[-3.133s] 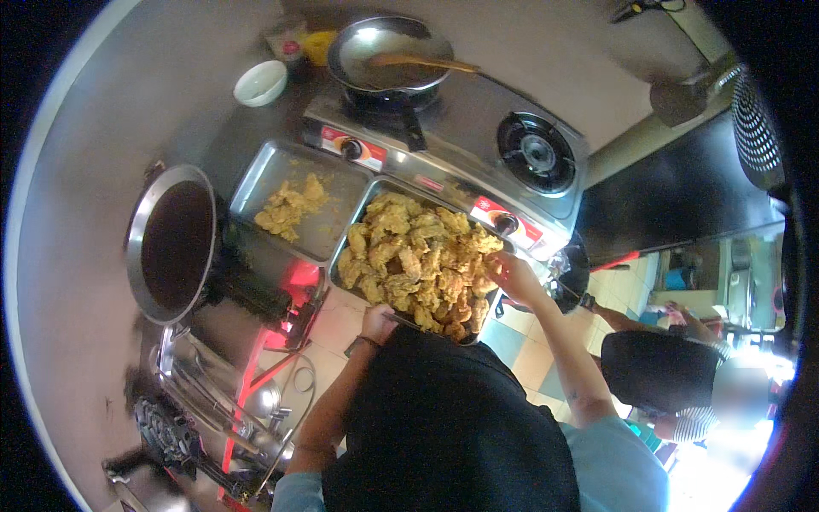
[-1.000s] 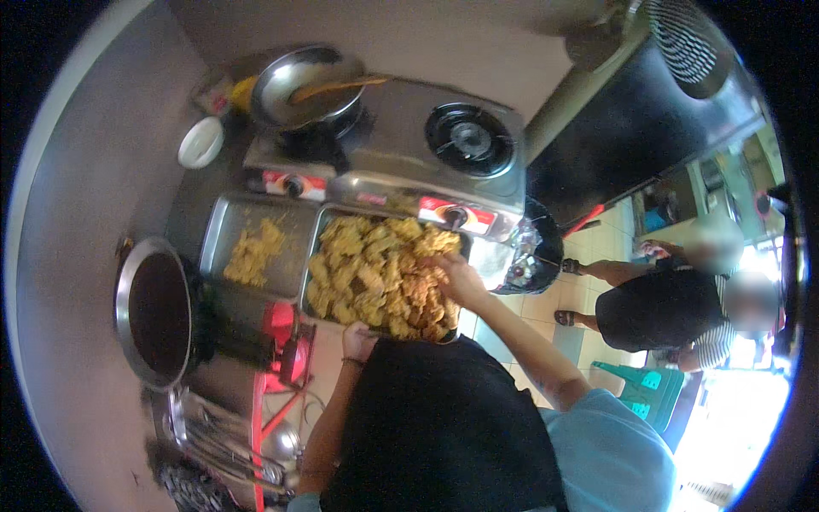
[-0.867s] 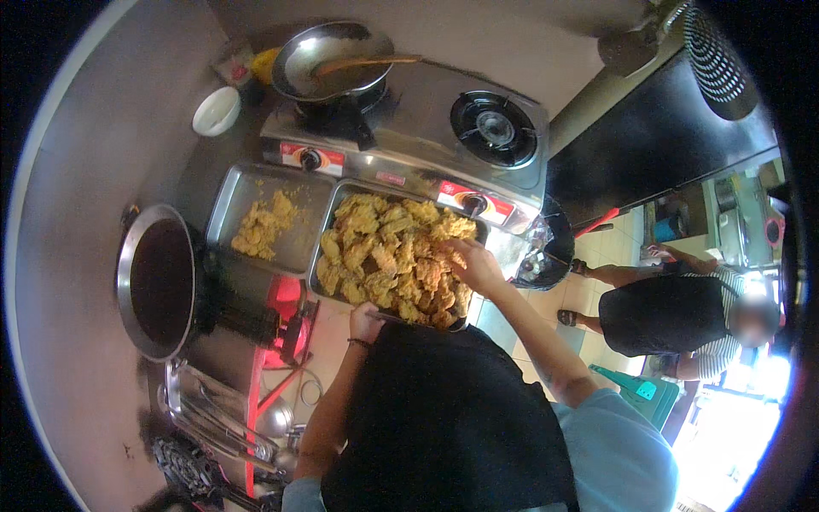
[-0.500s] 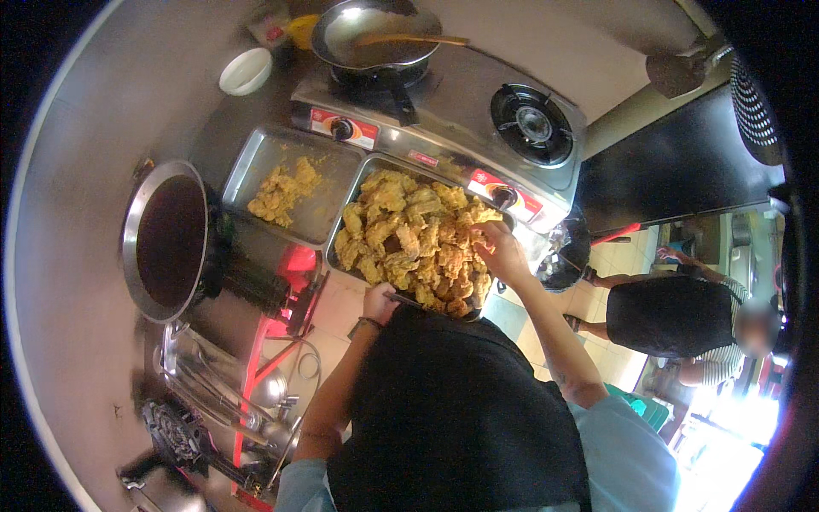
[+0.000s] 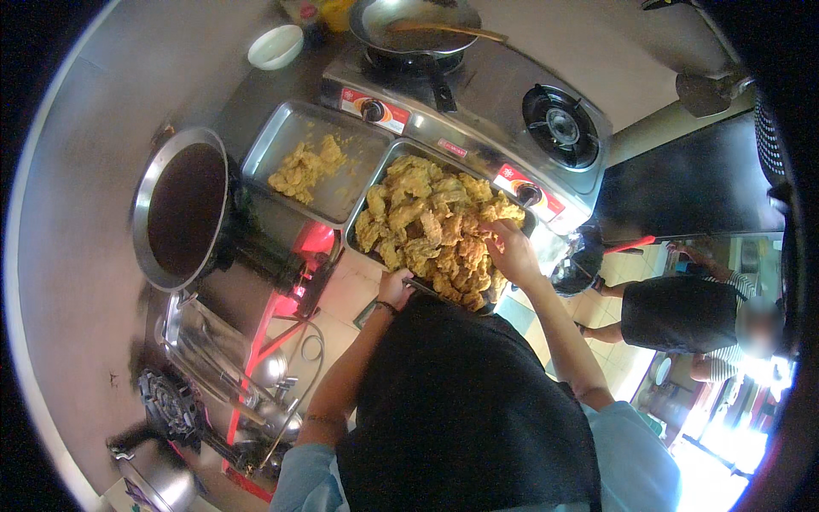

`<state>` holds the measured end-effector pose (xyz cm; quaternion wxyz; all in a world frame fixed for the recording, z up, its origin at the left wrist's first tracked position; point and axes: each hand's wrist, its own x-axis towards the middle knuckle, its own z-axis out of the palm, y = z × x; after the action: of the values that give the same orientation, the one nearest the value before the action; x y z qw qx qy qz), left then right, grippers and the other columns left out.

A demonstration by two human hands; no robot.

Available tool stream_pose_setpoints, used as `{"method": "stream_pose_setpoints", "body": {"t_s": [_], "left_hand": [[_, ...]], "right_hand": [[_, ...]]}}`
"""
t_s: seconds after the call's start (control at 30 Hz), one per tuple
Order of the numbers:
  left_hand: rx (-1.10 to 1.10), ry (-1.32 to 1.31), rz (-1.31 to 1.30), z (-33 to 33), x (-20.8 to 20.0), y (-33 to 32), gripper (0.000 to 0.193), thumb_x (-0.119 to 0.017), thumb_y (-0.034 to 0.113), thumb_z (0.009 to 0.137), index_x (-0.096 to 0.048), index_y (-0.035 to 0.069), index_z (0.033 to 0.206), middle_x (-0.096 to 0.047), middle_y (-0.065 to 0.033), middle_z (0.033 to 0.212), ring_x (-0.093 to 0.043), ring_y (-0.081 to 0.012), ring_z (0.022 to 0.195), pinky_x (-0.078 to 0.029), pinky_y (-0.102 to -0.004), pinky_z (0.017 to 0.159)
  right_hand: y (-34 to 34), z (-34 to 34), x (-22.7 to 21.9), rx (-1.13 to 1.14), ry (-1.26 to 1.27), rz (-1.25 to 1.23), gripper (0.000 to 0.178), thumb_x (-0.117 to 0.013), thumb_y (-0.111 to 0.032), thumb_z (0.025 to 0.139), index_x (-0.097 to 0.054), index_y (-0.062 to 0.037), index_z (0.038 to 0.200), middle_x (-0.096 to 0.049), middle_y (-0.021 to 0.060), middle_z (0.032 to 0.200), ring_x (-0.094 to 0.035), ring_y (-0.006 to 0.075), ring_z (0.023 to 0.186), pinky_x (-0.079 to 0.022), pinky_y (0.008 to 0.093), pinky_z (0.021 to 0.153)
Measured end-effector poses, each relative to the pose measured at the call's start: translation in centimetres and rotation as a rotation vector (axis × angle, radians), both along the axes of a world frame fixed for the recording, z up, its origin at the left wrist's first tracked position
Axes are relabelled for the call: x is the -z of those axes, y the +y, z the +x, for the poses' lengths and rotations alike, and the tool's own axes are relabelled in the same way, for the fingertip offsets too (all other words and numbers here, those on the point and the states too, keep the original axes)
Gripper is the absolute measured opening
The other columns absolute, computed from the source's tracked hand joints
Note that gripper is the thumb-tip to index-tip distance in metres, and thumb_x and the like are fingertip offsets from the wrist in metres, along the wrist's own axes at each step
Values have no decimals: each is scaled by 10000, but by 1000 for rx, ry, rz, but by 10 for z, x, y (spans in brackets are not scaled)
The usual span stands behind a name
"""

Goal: The person washes a pan in the sink using a sponge and water, then retrieves a tray of breaded food from a refrigerator. They place the tray on the counter and transfer pieces of the food into a pot of hot oil on the stove to fry.

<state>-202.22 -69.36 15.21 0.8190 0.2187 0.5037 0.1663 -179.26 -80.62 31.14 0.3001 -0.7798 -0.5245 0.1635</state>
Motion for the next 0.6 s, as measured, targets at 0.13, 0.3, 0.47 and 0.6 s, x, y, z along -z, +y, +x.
{"method": "stream_pose_setpoints", "body": {"t_s": [0.13, 0.3, 0.47, 0.6], "left_hand": [[-2, -42, -36, -1, 9, 1, 124, -581, 22, 729, -458, 22, 711, -453, -70, 699, -482, -206, 657, -435, -397, 610], [-54, -84, -24, 0, 20, -1, 114, -577, 27, 734, -470, 30, 696, -449, -65, 683, -478, -199, 653, -432, -387, 607], [-56, -146, 23, 1, 23, -2, 126, -576, 32, 728, -477, 36, 652, -456, -59, 661, -477, -189, 638, -415, -363, 584], [-64, -112, 27, 2, 19, -3, 127, -574, 25, 721, -476, 35, 641, -449, -55, 641, -479, -183, 635, -403, -357, 561]], "right_hand": [[-7, -7, 6, 3, -17, -125, 206, -568, -95, 808, -608, -97, 1010, -576, 124, 914, -597, 272, 718, -492, 374, 672], [-18, -28, 20, -94, 23, -227, 132, -569, -198, 829, -627, -126, 924, -608, 97, 809, -621, 290, 728, -500, 407, 652], [-7, -46, 31, -141, -34, -118, 131, -583, -242, 832, -632, -134, 890, -581, 64, 816, -613, 273, 718, -510, 376, 630], [20, -59, 36, -256, -178, -6, 140, -655, -208, 769, -641, -115, 874, -550, 65, 851, -590, 248, 825, -501, 367, 662]]}}
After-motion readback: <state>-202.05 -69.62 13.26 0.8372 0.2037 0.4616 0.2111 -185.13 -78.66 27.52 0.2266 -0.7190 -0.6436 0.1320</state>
